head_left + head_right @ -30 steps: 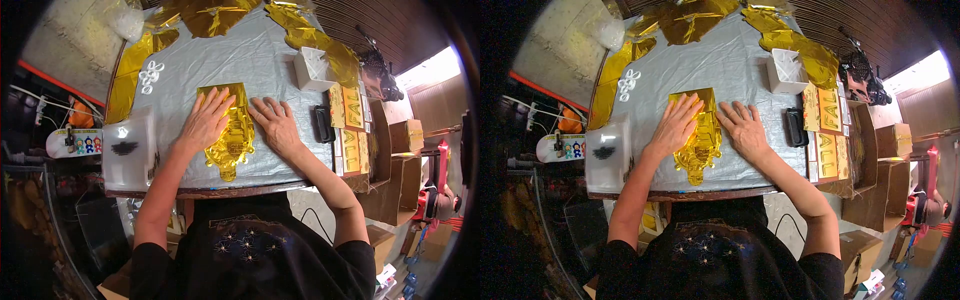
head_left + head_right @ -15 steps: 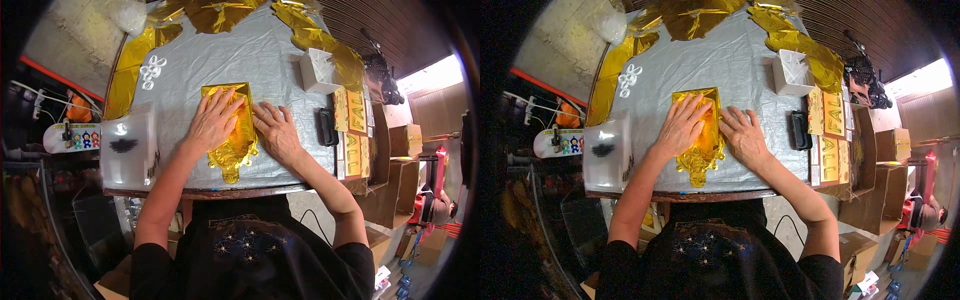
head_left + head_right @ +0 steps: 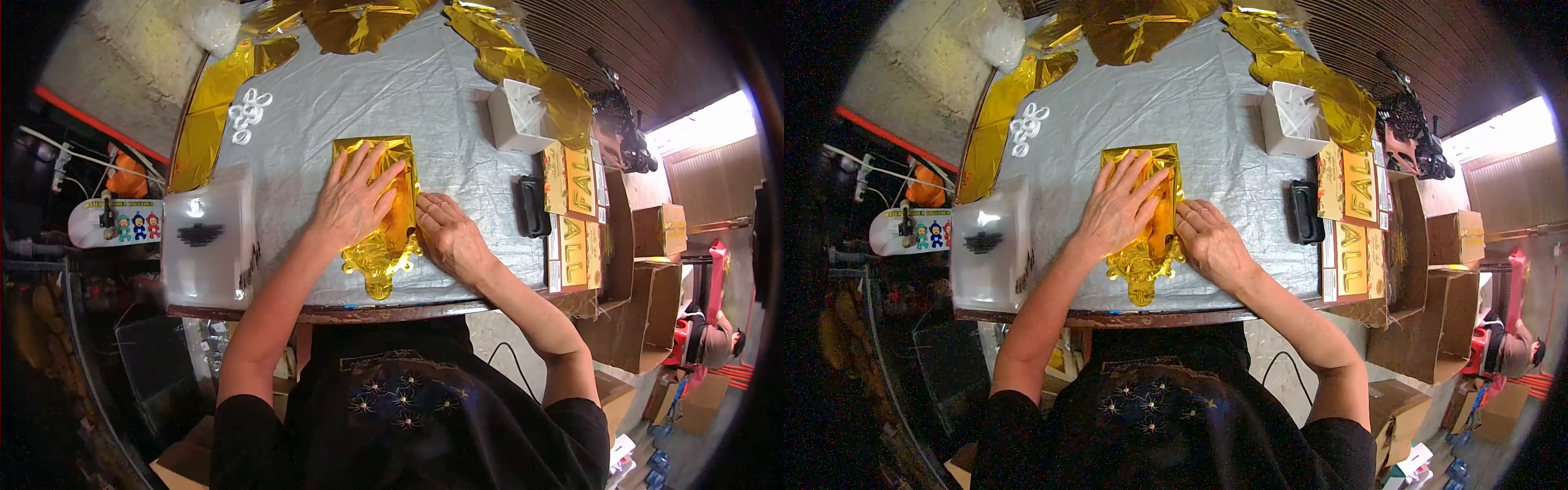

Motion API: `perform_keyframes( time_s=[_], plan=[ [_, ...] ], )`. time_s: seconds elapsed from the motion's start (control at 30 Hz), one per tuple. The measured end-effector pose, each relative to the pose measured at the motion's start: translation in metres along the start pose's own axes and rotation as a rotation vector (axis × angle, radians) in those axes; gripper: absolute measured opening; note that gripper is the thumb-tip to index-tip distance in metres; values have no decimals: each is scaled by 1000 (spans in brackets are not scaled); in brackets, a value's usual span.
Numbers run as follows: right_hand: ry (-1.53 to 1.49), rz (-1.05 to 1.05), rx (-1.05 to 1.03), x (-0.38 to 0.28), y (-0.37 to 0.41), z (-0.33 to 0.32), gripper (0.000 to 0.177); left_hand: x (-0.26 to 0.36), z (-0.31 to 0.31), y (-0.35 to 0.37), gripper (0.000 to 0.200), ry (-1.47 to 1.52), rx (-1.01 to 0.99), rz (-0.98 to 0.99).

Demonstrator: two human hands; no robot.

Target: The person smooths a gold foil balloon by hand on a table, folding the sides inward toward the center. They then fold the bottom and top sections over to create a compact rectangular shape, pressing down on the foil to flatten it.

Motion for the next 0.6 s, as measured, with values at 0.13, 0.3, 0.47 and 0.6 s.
perform_keyframes(
  time_s=[0.13, 0.3, 0.47, 0.6],
  plan=[
    [-86, 11, 8, 4, 5, 2, 42, 3, -2, -1, 51, 17, -1, 3],
    [-46, -13, 16, 3, 2, -5, 41, 7, 0, -3, 52, 15, -14, 16],
    [38, -69, 6, 2, 6, -4, 40, 11, 3, -5, 51, 19, -19, 12],
    [-30, -111, 9, 3, 9, -3, 38, 13, 4, -5, 51, 53, 8, 3]
  ],
)
Point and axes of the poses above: each hand's wrist, its own y-axis away from the middle knuckle, its own z-axis out of the palm, x = y × z, the point moved 5 cm from there along -y, towards the middle knuckle, and after that the axes turned 3 degrees about -y, right-handed, at the moved point
